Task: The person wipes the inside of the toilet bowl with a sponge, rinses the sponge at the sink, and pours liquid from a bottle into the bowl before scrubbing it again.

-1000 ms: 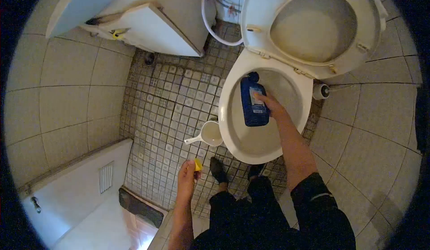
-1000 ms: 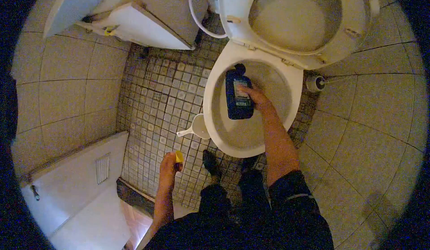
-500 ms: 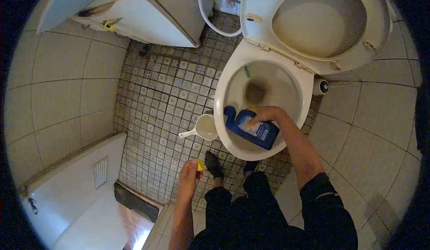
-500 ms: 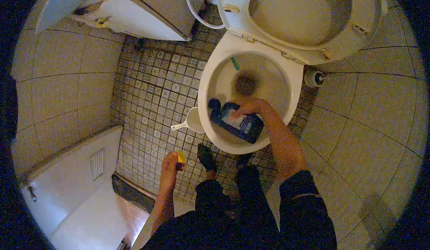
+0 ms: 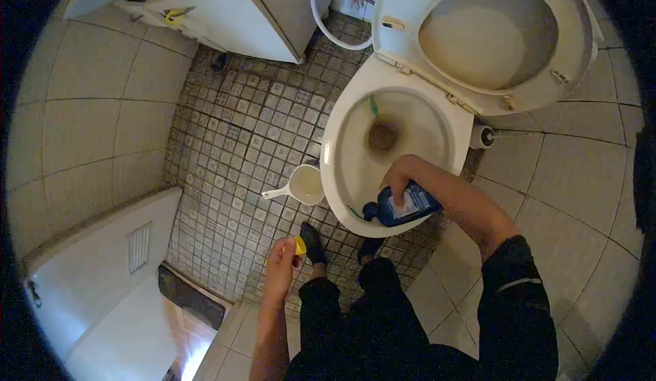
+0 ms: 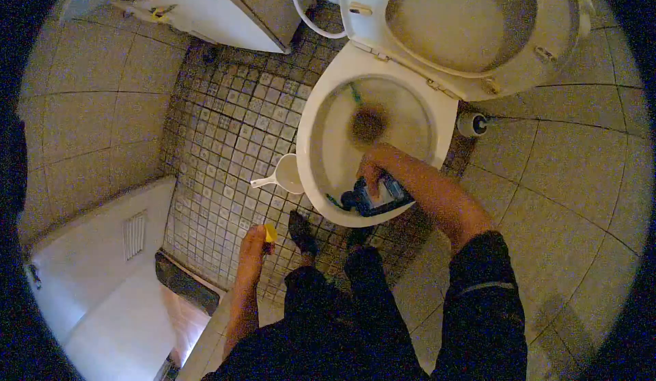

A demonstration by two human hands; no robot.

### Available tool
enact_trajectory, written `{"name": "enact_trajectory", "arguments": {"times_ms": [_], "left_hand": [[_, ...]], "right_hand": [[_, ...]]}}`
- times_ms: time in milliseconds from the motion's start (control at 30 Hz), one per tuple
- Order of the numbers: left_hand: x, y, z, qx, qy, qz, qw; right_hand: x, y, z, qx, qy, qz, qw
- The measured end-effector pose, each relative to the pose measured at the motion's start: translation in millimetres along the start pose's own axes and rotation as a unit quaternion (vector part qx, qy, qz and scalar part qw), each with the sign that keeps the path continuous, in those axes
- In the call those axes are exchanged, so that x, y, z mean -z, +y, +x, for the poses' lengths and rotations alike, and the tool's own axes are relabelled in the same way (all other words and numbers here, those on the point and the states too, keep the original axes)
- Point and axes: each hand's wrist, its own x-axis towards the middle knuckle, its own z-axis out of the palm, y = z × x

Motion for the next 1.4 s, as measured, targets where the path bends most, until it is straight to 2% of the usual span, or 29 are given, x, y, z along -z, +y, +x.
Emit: {"name": "enact_trajectory", "arguments": {"times_ms": [33, 100, 133, 200, 233, 300, 333, 400, 433, 467, 500, 533, 600, 633, 700, 733, 800, 967, 1067, 1133, 1167, 1200, 1233, 1300, 1333, 1400], "left_hand": [[1, -2, 0, 0.016, -0.006, -0.010, 1.000], [1, -5, -3, 0.010, 0.003, -0.026, 1.000], [2, -5, -4, 0.002, 0.012, -0.039, 0.999], [6, 0, -7, 0.006, 0.008, -0.026, 1.000], [8, 1, -7, 0.008, 0.002, -0.009, 1.000], [10, -12, -6, 0.015, 0.016, -0.032, 0.999], [12, -17, -5, 0.022, 0.030, -0.050, 0.998], [16, -16, -8, 0.015, 0.027, -0.035, 0.999], [17, -16, -9, 0.007, 0.023, -0.014, 1.000], [18, -15, -10, 0.009, 0.025, -0.018, 0.999], [19, -16, -11, 0.011, 0.029, -0.022, 0.999], [19, -17, -12, 0.014, 0.033, -0.025, 0.999], [21, -23, -13, 0.018, 0.036, -0.048, 0.998], [22, -26, -12, 0.019, 0.036, -0.066, 0.997], [25, -33, -10, 0.022, 0.045, -0.062, 0.997], [26, -34, -9, 0.025, 0.054, -0.056, 0.997], [26, -27, -13, 0.020, 0.062, -0.052, 0.997], [31, -44, -11, 0.027, 0.047, -0.050, 0.997], [32, -44, -14, 0.041, 0.063, -0.072, 0.995], [34, -46, -17, 0.033, 0.055, -0.084, 0.994], [36, -42, -18, 0.032, 0.054, -0.085, 0.994], [37, -37, -21, 0.020, 0.046, -0.084, 0.995], [39, -33, -22, 0.007, 0.038, -0.084, 0.996], [47, -41, -21, 0.009, 0.028, -0.089, 0.996], [50, -44, -20, 0.012, 0.020, -0.094, 0.995], [55, -44, -21, 0.023, 0.029, -0.079, 0.996]], "right_hand": [[5, -1, 1, -0.003, -0.003, -0.002, 1.000], [14, -7, 4, -0.094, -0.208, -0.046, 0.972], [12, -6, 2, -0.097, -0.211, -0.048, 0.971], [4, -5, -11, -0.155, -0.032, -0.162, 0.974], [2, -9, -14, -0.158, -0.035, -0.165, 0.973], [-6, -20, -21, -0.343, -0.047, -0.231, 0.909], [-12, -31, -34, -0.346, -0.050, -0.233, 0.907], [-20, -49, -55, -0.345, 0.181, -0.290, 0.874], [-19, -29, -38, -0.345, 0.178, -0.293, 0.874], [-18, 8, -9, -0.428, 0.143, -0.266, 0.852], [-14, 10, -5, -0.508, 0.107, -0.237, 0.821], [-13, 15, -4, -0.507, 0.106, -0.241, 0.821], [-11, 19, -9, -0.545, 0.040, -0.343, 0.764], [-9, 33, -4, -0.545, 0.039, -0.345, 0.763], [-2, 46, 0, -0.623, -0.070, -0.380, 0.680], [1, 40, -2, -0.623, -0.072, -0.383, 0.679], [5, 21, -10, -0.658, 0.025, -0.434, 0.614], [43, 21, -26, -0.720, 0.204, -0.354, 0.561], [56, 17, -44, -0.714, 0.344, -0.299, 0.532], [53, 12, -62, -0.705, 0.377, -0.289, 0.526], [45, 10, -77, -0.575, 0.502, -0.257, 0.593], [38, 9, -89, -0.423, 0.607, -0.216, 0.637], [32, 9, -96, -0.424, 0.608, -0.217, 0.635], [16, 8, -105, -0.410, 0.562, -0.173, 0.697], [5, 8, -107, -0.411, 0.562, -0.172, 0.697], [-23, 6, -111, -0.282, 0.695, -0.045, 0.660]]}}
